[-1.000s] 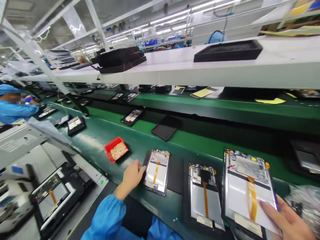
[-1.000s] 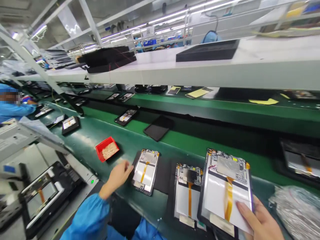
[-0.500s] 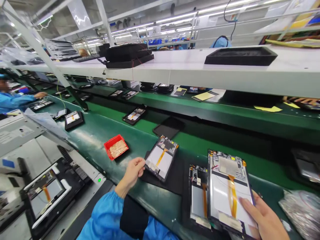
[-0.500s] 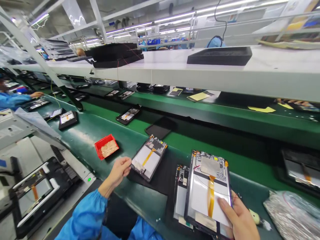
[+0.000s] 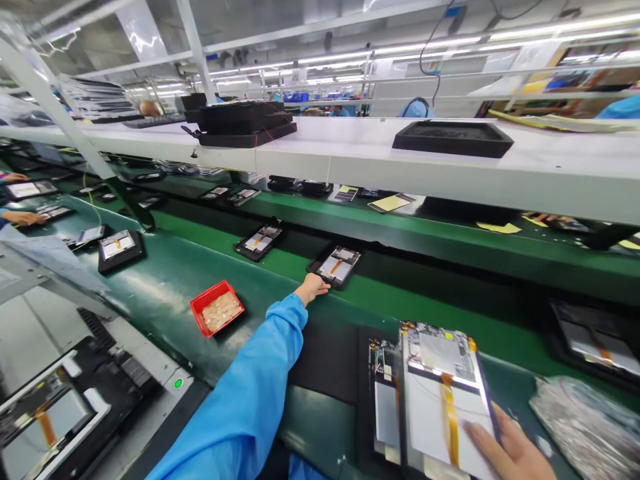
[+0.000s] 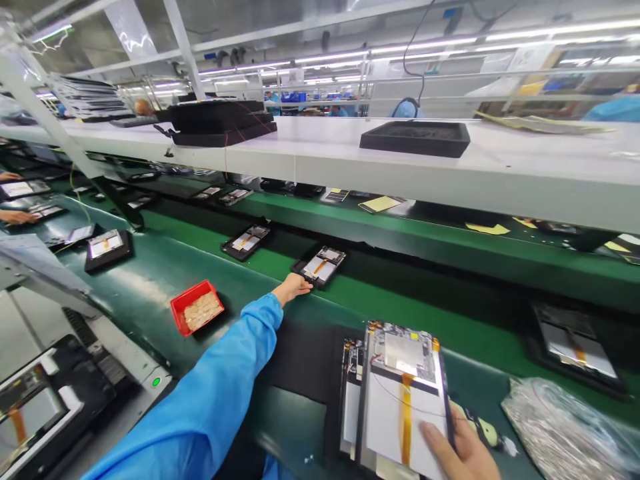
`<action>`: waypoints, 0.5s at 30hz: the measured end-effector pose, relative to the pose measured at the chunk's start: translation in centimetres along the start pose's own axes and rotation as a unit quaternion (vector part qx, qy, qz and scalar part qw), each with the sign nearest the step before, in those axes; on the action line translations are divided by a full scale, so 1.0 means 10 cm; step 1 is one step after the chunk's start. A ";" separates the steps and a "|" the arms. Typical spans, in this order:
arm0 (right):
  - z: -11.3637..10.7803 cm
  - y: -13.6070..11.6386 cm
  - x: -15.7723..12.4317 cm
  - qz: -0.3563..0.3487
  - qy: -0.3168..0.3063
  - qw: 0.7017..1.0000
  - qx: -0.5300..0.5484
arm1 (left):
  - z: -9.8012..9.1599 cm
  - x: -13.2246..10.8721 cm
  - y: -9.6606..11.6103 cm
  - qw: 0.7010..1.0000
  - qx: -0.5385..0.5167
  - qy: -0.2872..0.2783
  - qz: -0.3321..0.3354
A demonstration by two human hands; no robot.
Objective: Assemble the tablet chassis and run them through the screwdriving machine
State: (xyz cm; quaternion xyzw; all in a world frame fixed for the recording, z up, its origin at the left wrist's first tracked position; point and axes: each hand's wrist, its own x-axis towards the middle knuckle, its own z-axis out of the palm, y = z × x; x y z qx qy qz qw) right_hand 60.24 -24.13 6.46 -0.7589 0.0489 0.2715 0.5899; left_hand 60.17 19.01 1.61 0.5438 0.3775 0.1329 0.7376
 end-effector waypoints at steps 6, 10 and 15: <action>1.00 -0.11 0.00 -0.056 -0.181 0.979 0.072 | -0.39 -1.00 -0.43 0.989 -0.056 -0.127 0.048; 1.72 -0.07 0.09 -0.134 -0.234 0.961 0.065 | -0.76 -1.86 -0.91 0.932 -0.232 -0.276 -0.026; 2.39 0.20 0.21 -0.155 -0.272 0.945 0.090 | -1.13 -2.23 -1.20 0.978 -0.184 -0.101 0.023</action>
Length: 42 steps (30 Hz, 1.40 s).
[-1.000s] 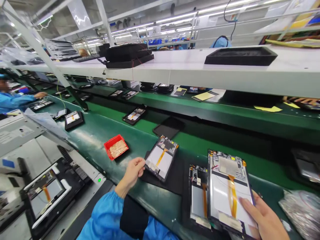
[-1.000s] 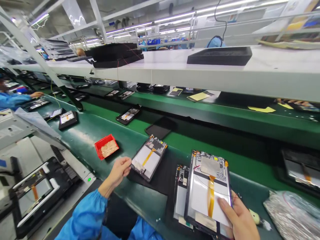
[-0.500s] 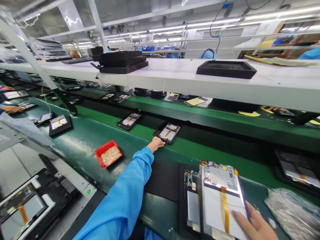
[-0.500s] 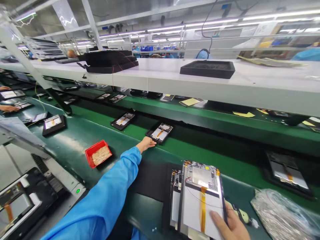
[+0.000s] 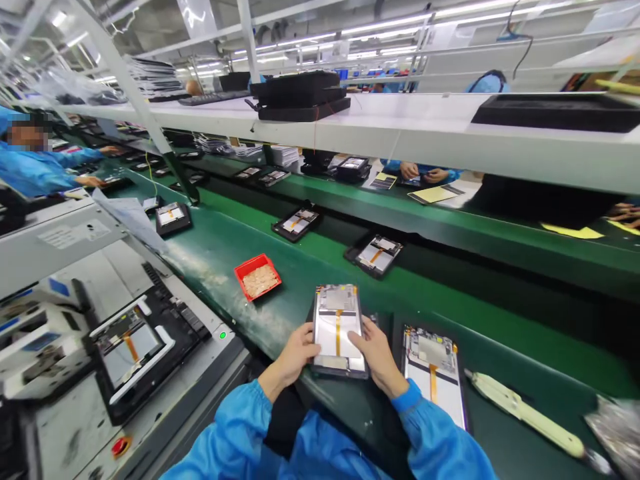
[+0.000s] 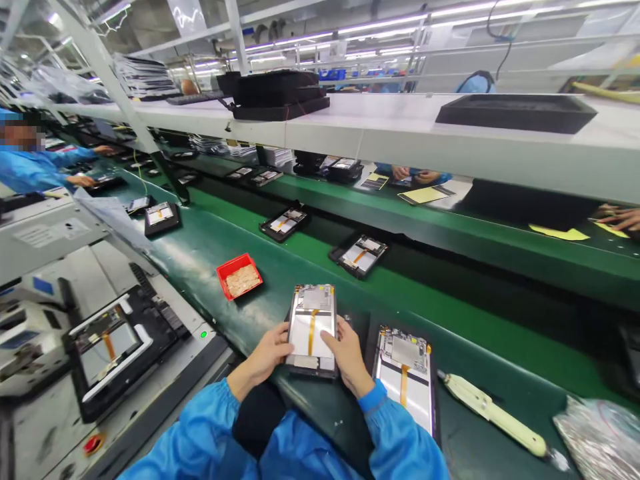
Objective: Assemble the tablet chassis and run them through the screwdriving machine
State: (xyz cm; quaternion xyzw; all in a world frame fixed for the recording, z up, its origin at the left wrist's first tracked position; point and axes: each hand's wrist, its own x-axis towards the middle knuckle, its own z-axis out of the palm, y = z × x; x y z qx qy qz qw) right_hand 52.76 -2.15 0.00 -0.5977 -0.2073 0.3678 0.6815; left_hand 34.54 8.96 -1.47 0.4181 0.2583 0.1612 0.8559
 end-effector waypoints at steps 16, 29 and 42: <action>-0.06 -0.10 0.81 -0.181 -0.026 0.863 -0.472 | -0.30 -0.13 0.00 0.777 0.546 0.211 0.232; 0.18 -0.18 0.74 -0.208 -0.062 0.845 -0.489 | 0.00 -0.21 0.13 0.903 0.324 0.189 0.211; 0.49 0.02 -0.09 -0.012 -0.092 0.982 -0.166 | 0.14 -0.11 0.02 0.980 -0.009 0.180 0.088</action>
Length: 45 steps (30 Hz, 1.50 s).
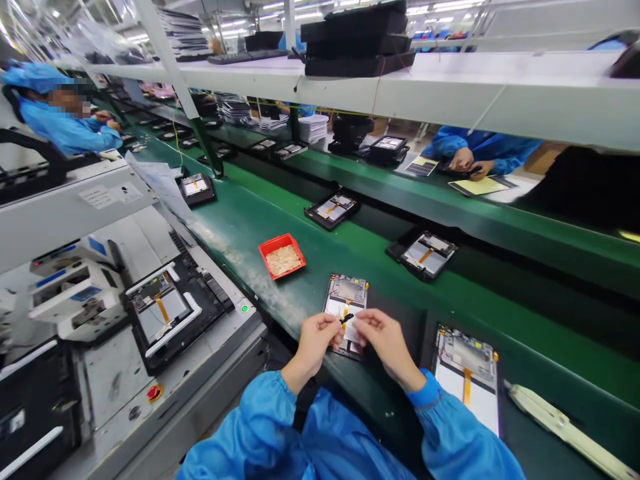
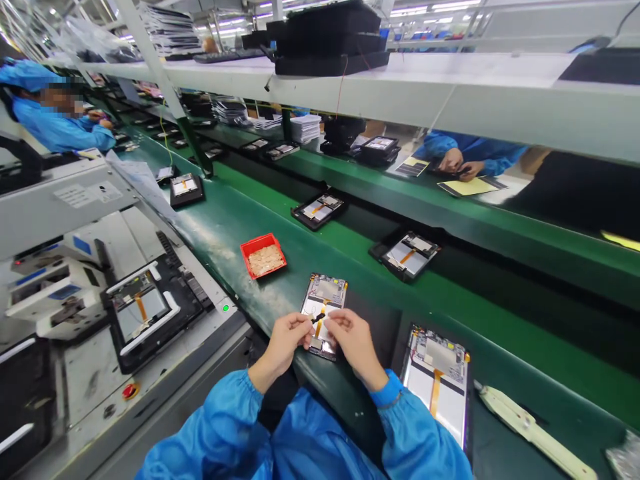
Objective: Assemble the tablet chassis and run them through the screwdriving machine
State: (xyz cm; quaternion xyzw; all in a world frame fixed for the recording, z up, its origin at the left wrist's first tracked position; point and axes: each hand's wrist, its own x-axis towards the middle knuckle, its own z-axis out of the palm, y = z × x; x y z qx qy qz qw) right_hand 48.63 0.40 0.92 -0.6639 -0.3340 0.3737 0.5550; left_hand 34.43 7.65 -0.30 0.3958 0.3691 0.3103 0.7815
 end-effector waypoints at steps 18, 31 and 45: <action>0.08 0.11 -0.18 0.109 0.008 0.981 0.163 | 0.02 -0.26 -0.01 0.870 0.426 -0.025 0.245; 0.11 0.11 -0.21 0.115 -0.044 0.970 0.209 | 0.02 -0.24 0.06 0.832 0.499 -0.063 0.235; 0.16 0.14 -0.20 0.111 -0.057 0.972 0.197 | -0.03 -0.26 0.13 0.797 0.548 -0.078 0.241</action>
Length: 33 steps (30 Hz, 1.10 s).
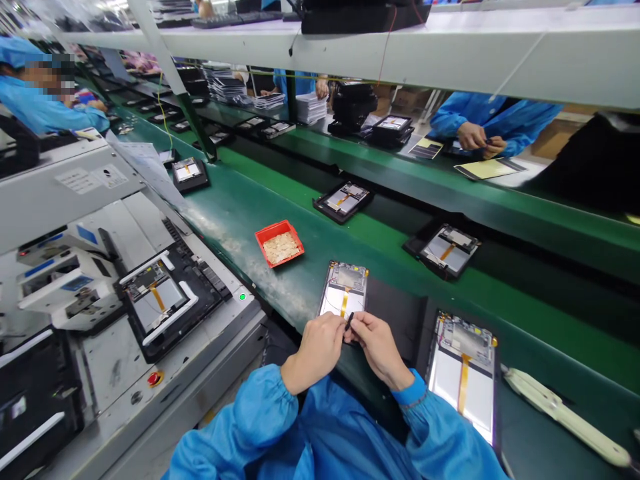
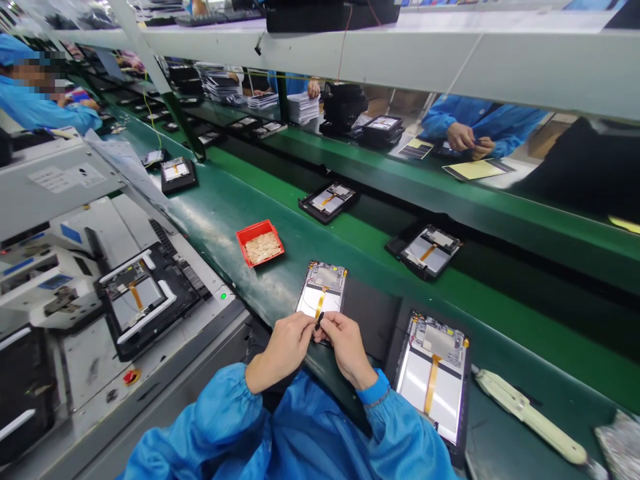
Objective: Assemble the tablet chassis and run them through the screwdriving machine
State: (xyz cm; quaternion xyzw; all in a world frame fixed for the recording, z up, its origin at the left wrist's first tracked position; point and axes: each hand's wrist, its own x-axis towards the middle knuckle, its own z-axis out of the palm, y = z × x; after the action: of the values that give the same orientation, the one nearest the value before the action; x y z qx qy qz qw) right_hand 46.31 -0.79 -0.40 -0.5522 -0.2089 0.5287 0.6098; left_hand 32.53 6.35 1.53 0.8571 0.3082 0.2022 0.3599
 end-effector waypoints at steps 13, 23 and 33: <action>-0.02 -0.01 -0.01 -0.057 -0.011 0.991 -0.124 | -0.09 0.03 -0.04 0.999 -0.034 -0.006 -0.022; 0.01 -0.05 -0.02 -0.037 -0.019 0.995 -0.089 | -0.11 0.13 -0.19 0.994 -0.017 0.075 -0.074; -0.36 -0.27 -0.18 -0.187 0.042 0.878 -0.440 | -1.25 1.50 -1.09 0.932 0.315 0.097 -0.150</action>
State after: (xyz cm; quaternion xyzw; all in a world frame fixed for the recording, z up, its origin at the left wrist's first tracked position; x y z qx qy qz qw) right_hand 49.81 -3.54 1.46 -0.7357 -0.4934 0.2354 0.3998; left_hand 32.14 28.61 3.53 0.8465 0.5144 0.1205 0.0656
